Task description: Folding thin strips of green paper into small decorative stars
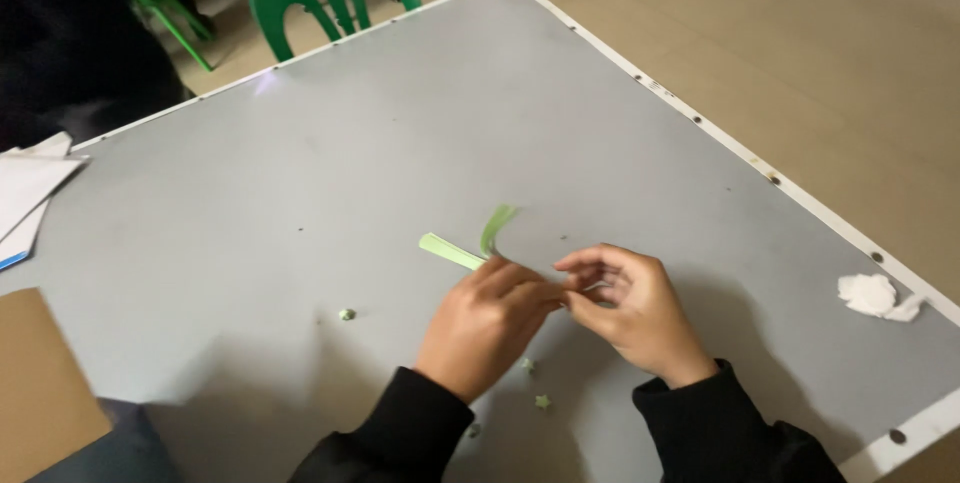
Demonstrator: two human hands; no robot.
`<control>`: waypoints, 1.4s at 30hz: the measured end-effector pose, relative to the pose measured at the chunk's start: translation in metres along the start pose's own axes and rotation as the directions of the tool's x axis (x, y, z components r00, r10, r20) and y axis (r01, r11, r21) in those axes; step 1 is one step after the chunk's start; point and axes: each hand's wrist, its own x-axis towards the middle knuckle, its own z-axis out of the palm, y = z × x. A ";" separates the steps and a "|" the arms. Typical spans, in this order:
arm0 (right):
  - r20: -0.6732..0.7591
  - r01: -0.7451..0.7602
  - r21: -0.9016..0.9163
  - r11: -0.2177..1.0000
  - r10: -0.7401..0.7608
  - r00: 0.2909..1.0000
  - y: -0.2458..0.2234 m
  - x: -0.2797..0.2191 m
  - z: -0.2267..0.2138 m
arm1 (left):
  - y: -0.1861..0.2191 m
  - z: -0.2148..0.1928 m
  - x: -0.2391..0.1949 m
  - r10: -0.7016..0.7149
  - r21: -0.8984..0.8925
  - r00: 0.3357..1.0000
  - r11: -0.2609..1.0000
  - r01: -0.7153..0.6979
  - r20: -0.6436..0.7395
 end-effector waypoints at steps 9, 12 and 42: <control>0.130 0.008 0.026 1.000 -0.011 0.991 -0.017 -0.004 -0.006 | -0.010 -0.009 0.002 -0.083 -0.167 0.980 0.980 0.113 0.180; 0.138 -0.017 0.011 1.000 0.016 0.990 -0.022 -0.006 -0.008 | -0.011 -0.013 0.004 -0.188 -0.213 0.956 0.948 0.237 0.227; 0.020 -0.028 -0.153 0.988 0.032 0.999 -0.009 0.001 -0.007 | -0.022 -0.001 0.013 0.264 0.407 0.965 0.881 -0.241 -0.001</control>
